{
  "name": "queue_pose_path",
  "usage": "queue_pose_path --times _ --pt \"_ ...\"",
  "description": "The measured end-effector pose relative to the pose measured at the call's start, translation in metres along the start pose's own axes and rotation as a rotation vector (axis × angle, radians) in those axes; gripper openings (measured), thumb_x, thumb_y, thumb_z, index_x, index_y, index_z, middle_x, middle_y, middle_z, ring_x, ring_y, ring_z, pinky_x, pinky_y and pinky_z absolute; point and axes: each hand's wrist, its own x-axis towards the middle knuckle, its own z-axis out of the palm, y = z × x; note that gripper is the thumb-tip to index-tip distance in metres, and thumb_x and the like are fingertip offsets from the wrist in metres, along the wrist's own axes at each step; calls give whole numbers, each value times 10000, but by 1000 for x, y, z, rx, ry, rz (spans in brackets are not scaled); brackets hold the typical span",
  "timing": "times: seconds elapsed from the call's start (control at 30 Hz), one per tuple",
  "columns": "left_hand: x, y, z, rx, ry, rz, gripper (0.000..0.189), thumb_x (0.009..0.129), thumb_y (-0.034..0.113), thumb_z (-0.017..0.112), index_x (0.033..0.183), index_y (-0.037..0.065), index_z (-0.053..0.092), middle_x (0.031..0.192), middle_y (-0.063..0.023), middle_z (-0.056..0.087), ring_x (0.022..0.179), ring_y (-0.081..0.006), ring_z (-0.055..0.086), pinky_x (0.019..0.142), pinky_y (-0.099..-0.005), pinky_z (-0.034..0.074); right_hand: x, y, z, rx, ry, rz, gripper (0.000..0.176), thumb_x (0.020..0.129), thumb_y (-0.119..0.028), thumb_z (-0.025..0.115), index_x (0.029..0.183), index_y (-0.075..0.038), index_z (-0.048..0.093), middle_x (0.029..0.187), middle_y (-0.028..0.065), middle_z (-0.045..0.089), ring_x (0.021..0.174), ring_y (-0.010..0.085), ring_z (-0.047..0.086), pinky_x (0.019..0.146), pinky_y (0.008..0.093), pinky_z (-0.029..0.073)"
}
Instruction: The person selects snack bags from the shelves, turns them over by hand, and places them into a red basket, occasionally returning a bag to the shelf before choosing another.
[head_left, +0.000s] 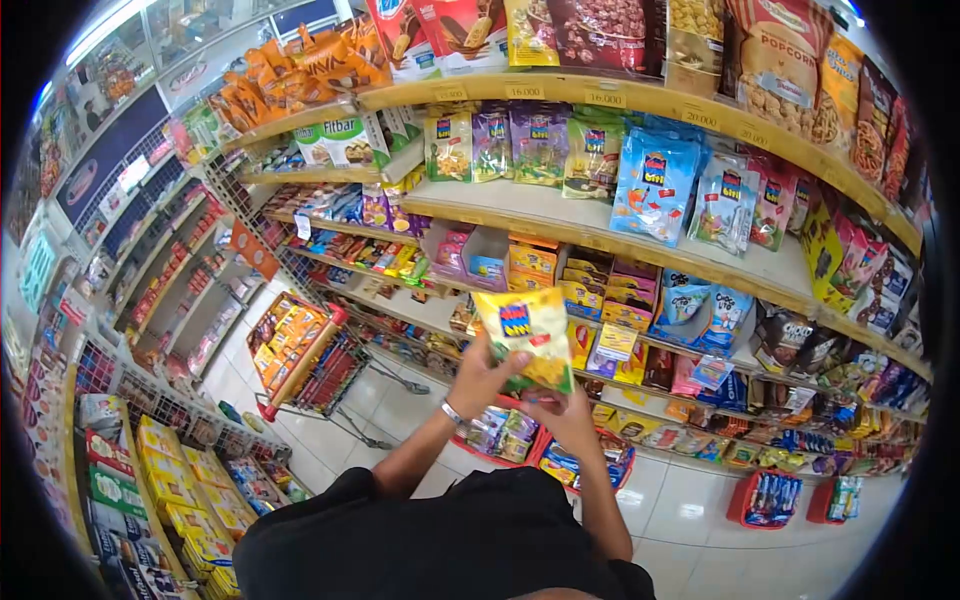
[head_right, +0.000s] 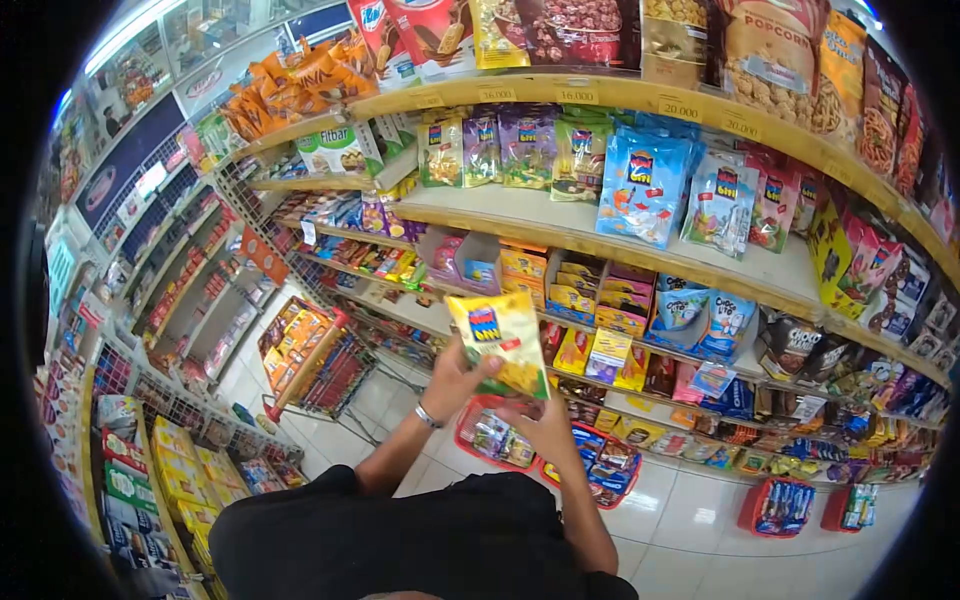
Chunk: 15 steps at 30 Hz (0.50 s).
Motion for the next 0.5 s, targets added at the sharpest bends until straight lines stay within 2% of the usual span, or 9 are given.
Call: queue_pose_path --times 0.07,0.17,0.23,0.27,0.3,0.33,0.4,0.43,0.5 --pt "31 22 -35 130 102 82 568 851 110 695 1299 5 362 1167 -112 579 1031 -180 595 839 -320 533 -8 -12 -18 -337 -200 50 598 747 -86 780 1274 -51 500 1084 70 622 990 149 607 840 301 496" --pt "112 60 -96 185 156 284 504 869 136 678 1251 3 378 1122 -110 587 988 -194 611 822 -317 544 -24 50 -77 -371 -166 200 622 708 -134 827 1241 -79 509 1066 77 598 961 154 593 832 305 497" --pt "175 65 -141 573 299 422 427 872 191 683 1155 -13 437 1028 -131 621 886 -181 612 727 -334 519 -54 112 -117 -439 35 155 512 747 -96 774 1197 -63 534 988 63 620 874 138 596 766 295 520" --pt "191 82 -141 660 372 399 428 861 191 689 1126 -24 431 974 -172 630 879 -237 628 722 -369 504 -74 158 -149 -298 79 290 487 752 -74 743 1194 -55 541 934 53 626 828 138 595 723 283 521" --pt "236 59 -169 738 390 601 449 844 184 696 1123 -30 417 966 -215 628 884 -349 632 747 -414 491 -100 196 -178 -157 127 417 464 756 -52 712 1191 -47 548 880 43 632 781 138 594 681 270 522" --pt "260 55 -174 712 387 620 449 844 184 696 1123 -30 417 966 -215 628 884 -349 632 747 -414 491 -133 218 -190 -258 320 619 389 750 -48 673 1126 -39 573 803 50 631 663 130 571 564 248 481" --pt "293 49 -178 696 451 362 488 823 168 706 1144 -27 395 986 -256 618 915 -447 603 775 -451 473 -204 245 -198 -140 486 645 313 749 -17 699 1045 8 601 682 21 597 514 90 519 450 219 394" --pt "302 42 -178 767 449 580 548 790 129 725 1178 -20 368 1004 -278 611 934 -467 589 786 -466 470 -260 315 -224 -101 688 556 263 740 -20 709 981 -8 605 686 42 606 487 113 526 442 245 410" --pt "317 36 -180 771 429 549 563 774 108 731 1180 -20 362 1009 -285 611 929 -469 589 788 -473 471 -337 327 -203 8 920 676 230 738 -25 707 944 -25 605 693 62 609 509 131 545 442 289 429"
